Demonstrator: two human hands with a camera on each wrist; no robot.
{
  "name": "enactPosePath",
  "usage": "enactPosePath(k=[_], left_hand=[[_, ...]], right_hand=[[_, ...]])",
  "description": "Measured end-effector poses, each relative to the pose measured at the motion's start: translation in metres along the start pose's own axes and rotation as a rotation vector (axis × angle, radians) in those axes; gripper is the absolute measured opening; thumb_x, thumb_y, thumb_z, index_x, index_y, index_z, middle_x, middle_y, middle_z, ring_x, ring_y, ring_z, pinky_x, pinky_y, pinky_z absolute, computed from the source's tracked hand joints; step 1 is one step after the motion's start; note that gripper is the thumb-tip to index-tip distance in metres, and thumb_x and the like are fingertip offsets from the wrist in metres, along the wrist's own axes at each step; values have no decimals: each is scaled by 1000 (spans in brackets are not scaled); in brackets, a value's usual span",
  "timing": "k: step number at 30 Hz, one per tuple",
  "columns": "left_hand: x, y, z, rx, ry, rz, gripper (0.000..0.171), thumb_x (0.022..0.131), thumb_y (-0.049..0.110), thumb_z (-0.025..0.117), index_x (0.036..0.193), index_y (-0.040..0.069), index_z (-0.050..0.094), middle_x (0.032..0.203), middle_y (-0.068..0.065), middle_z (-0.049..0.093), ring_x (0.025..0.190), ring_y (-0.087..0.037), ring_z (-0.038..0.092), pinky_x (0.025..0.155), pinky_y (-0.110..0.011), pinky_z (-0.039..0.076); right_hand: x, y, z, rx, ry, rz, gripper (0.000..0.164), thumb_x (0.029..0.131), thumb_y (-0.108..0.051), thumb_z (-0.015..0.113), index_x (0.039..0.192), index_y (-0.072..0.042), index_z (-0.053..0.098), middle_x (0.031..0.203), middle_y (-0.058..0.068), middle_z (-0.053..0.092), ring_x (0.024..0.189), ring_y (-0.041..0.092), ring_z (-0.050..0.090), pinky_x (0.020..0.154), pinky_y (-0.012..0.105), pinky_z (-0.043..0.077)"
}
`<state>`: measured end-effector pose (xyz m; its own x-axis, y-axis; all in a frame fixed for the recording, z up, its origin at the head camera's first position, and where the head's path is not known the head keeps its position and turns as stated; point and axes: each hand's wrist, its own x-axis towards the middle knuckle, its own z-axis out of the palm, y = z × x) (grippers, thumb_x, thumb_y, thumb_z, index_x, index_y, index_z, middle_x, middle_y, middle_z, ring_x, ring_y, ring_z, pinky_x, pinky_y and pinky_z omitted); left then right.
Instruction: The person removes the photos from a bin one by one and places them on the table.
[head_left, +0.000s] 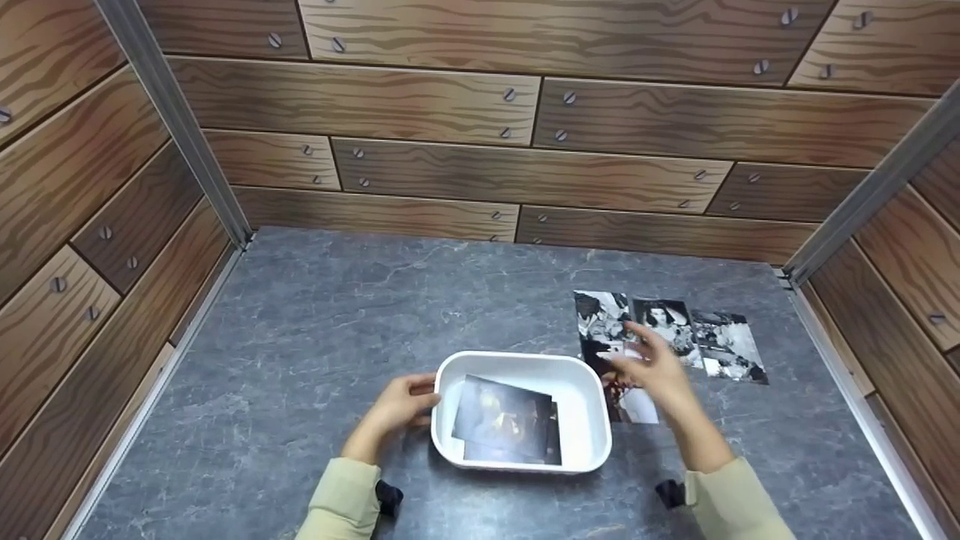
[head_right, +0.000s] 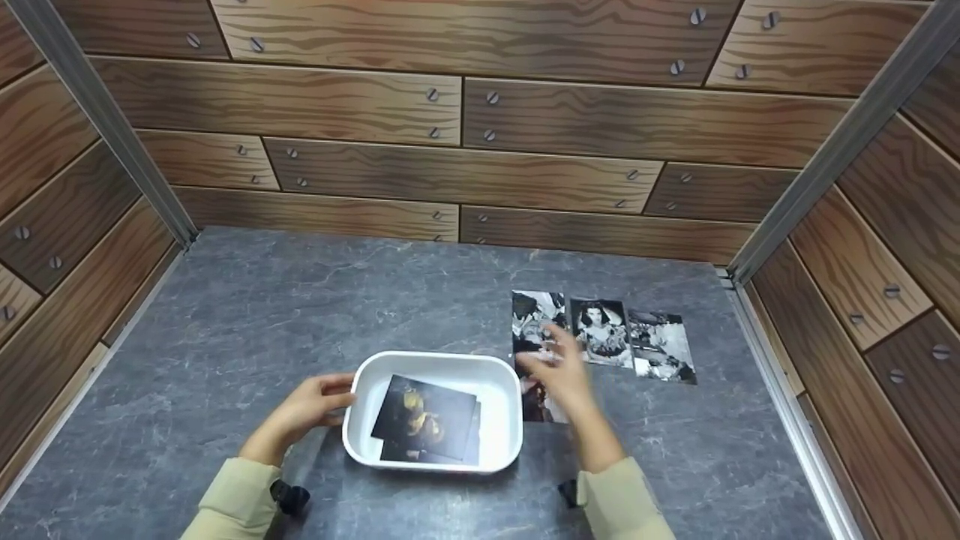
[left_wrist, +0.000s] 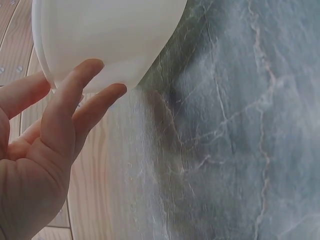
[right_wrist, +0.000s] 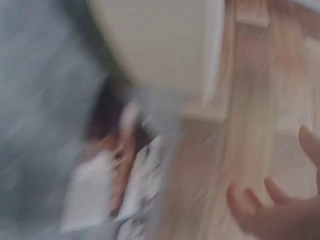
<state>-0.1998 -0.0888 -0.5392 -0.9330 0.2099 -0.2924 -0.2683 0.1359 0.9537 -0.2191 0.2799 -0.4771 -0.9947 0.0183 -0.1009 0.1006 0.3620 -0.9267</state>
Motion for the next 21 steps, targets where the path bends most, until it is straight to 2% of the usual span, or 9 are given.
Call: enactPosePath(k=[2, 5, 7, 10, 14, 21], left_hand=[[0, 0, -1, 5, 2, 0, 45, 93, -3, 55, 135, -14, 45, 125, -33, 57, 106, -39, 64, 77, -39, 62], [0, 0, -1, 12, 3, 1, 44, 93, -3, 55, 134, -13, 46, 125, -33, 57, 104, -36, 65, 77, -38, 62], [0, -1, -2, 18, 1, 4, 44, 92, -2, 56, 134, -14, 46, 125, -33, 57, 103, -34, 65, 77, -38, 62], [1, -2, -2, 18, -7, 8, 44, 92, -3, 55, 134, -14, 46, 125, -33, 58, 104, -35, 65, 77, -38, 62], [1, -2, -2, 26, -12, 7, 44, 92, -2, 55, 134, -14, 46, 125, -32, 58, 104, -36, 65, 77, -38, 62], [0, -1, -2, 6, -16, 0, 45, 92, -2, 56, 134, -13, 46, 126, -33, 57, 103, -33, 65, 78, -39, 61]], right_hand=[[-1, -8, 17, 13, -129, -91, 69, 87, -3, 68, 146, 4, 32, 146, 32, 36, 128, 48, 44, 106, 48, 45], [-1, -9, 43, -43, -305, -190, 72, 82, -8, 73, 143, 6, 37, 144, 31, 40, 129, 50, 42, 110, 55, 37], [-1, -4, 57, -101, -409, -222, 73, 81, -14, 76, 141, 6, 40, 142, 31, 42, 130, 50, 40, 112, 58, 34], [2, 7, 73, -205, -506, -247, 72, 80, -18, 78, 138, 7, 44, 139, 31, 46, 127, 52, 42, 108, 60, 37], [8, 17, 85, -358, -544, -273, 71, 77, -15, 81, 135, 9, 48, 134, 32, 50, 124, 52, 44, 106, 60, 40], [12, 27, 96, -564, -485, -347, 81, 63, -15, 88, 131, 10, 50, 123, 28, 51, 117, 46, 47, 105, 59, 39]])
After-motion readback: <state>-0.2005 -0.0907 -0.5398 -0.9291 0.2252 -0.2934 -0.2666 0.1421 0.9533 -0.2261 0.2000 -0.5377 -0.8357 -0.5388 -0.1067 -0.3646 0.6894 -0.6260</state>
